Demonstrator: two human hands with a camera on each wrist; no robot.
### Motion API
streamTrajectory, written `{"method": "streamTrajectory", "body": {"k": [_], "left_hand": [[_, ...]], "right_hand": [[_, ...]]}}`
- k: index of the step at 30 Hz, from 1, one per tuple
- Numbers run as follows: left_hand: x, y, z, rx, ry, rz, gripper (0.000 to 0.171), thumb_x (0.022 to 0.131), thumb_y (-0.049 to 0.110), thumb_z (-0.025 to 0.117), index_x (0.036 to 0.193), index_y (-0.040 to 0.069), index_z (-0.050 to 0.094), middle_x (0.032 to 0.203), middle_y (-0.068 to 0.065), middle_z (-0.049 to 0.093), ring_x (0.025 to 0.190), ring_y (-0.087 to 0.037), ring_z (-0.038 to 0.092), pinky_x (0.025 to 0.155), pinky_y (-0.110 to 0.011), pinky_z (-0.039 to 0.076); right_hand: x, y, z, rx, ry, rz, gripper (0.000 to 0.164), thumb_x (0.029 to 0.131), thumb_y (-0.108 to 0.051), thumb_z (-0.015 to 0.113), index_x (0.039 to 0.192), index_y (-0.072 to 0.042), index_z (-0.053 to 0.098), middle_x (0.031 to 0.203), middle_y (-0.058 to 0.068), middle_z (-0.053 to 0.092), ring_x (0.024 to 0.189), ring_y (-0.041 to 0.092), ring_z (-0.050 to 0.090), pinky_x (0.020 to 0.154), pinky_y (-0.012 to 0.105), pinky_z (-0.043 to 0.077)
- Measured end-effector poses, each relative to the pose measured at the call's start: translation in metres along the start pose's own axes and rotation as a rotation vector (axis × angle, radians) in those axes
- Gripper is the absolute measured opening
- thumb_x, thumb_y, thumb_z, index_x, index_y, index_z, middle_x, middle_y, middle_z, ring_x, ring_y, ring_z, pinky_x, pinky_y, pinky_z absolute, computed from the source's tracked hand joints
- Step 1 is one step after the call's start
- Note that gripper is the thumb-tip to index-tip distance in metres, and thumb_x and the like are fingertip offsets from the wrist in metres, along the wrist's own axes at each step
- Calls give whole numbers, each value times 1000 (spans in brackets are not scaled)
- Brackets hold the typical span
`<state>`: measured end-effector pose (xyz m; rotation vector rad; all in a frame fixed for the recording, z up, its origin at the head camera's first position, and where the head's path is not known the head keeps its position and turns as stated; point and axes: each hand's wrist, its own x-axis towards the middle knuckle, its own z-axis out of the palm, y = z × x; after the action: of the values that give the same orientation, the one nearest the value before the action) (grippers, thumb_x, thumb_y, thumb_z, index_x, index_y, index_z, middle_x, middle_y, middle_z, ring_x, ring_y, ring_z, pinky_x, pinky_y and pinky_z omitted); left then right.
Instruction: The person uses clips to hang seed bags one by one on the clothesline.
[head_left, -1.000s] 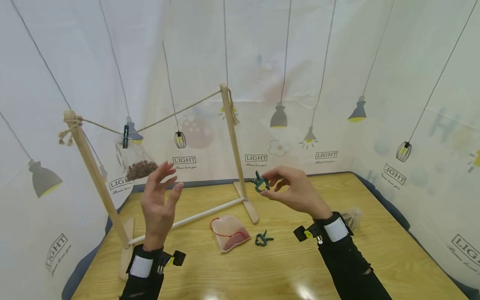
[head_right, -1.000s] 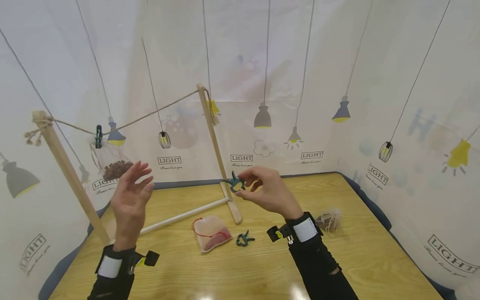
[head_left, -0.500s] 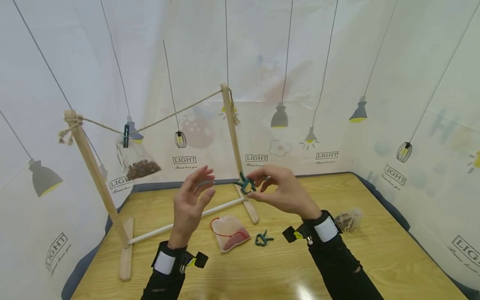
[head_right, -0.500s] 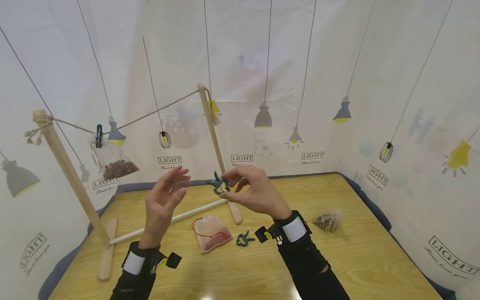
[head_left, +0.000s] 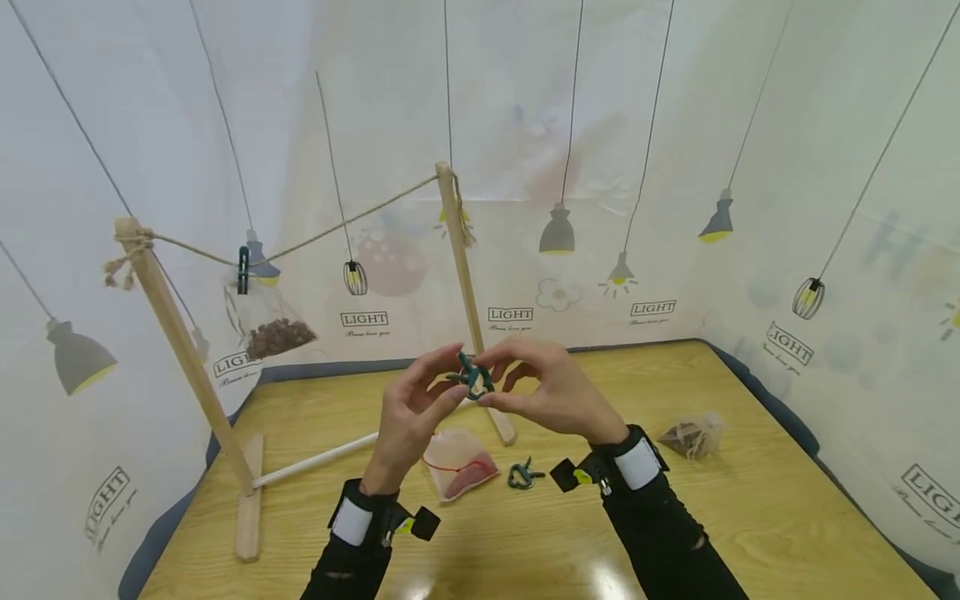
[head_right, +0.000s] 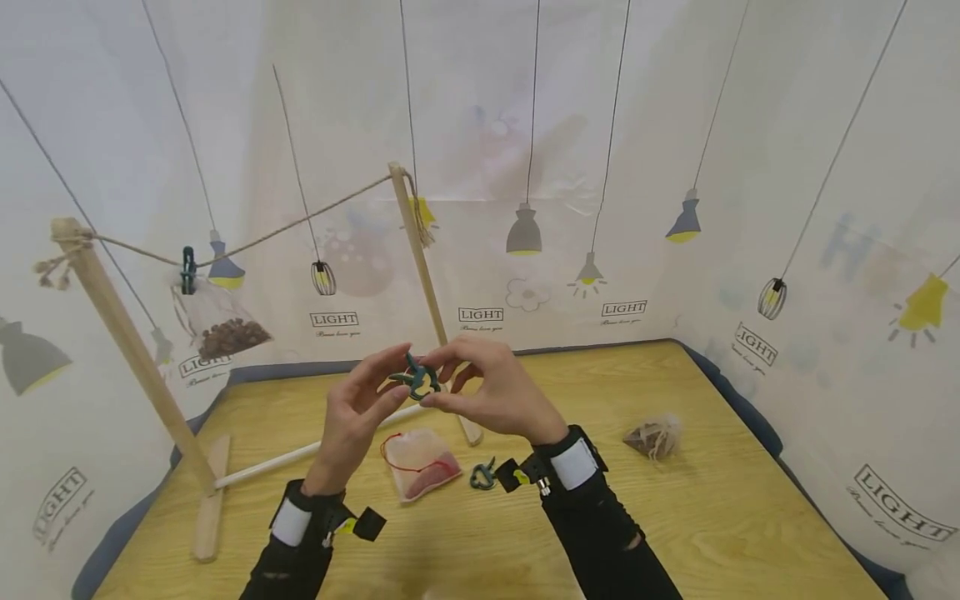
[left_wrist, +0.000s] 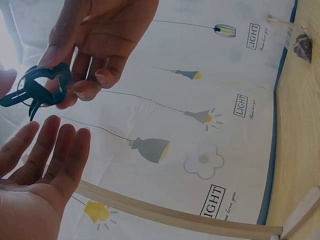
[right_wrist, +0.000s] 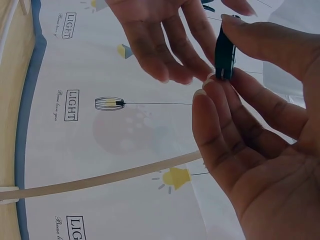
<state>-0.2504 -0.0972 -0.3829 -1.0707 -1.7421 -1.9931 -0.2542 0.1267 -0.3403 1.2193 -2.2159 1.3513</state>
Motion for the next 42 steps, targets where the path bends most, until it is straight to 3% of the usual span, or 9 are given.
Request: {"method": "streamTrajectory", "body": {"k": [6,11,19,26,33,42], "left_hand": [[0,2,2,-25,28,-30,43,96,-2,67,135,-17,53,121,0,67,116,-10,64,103,-29,57],[-2,5,-1,-25,30,-50,42,97,2,68,132,-17,55,121,0,68,116,-11,65,101,-30,58],[-2,9,-5,-49,22,-67,44,95,5,72,128,-19,55,126,-20,66,117,-12,66,99,-30,59],[-3,8,-6,-60,21,-54,45,93,6,74,124,-21,55,123,-13,68,112,-11,67,98,-29,60],[-5,7,-9,-27,23,-33,39,92,-1,73,122,-21,56,120,-2,69,110,-10,67,99,-31,60],[-8,3,-20,14,112,-40,34,86,-11,73,115,-22,58,114,1,71,103,-11,70,96,-30,61]], "right_hand": [[0,1,0,4,-14,9,37,86,-11,83,121,-11,71,110,5,71,91,18,68,78,30,64],[-1,3,0,30,-38,14,38,87,-11,83,123,-11,71,110,5,70,91,25,69,78,31,64],[-1,5,1,53,-62,15,38,88,-10,81,125,-9,70,111,7,70,90,27,69,78,29,63],[0,5,3,73,-75,16,39,89,-8,80,126,-8,70,114,8,70,90,29,68,78,28,63],[-2,7,6,63,-73,25,41,88,-9,82,127,-10,69,116,7,70,92,19,69,80,30,63],[-7,15,3,23,-22,11,42,90,-10,79,131,-11,66,122,8,69,105,23,68,86,36,63]]}}
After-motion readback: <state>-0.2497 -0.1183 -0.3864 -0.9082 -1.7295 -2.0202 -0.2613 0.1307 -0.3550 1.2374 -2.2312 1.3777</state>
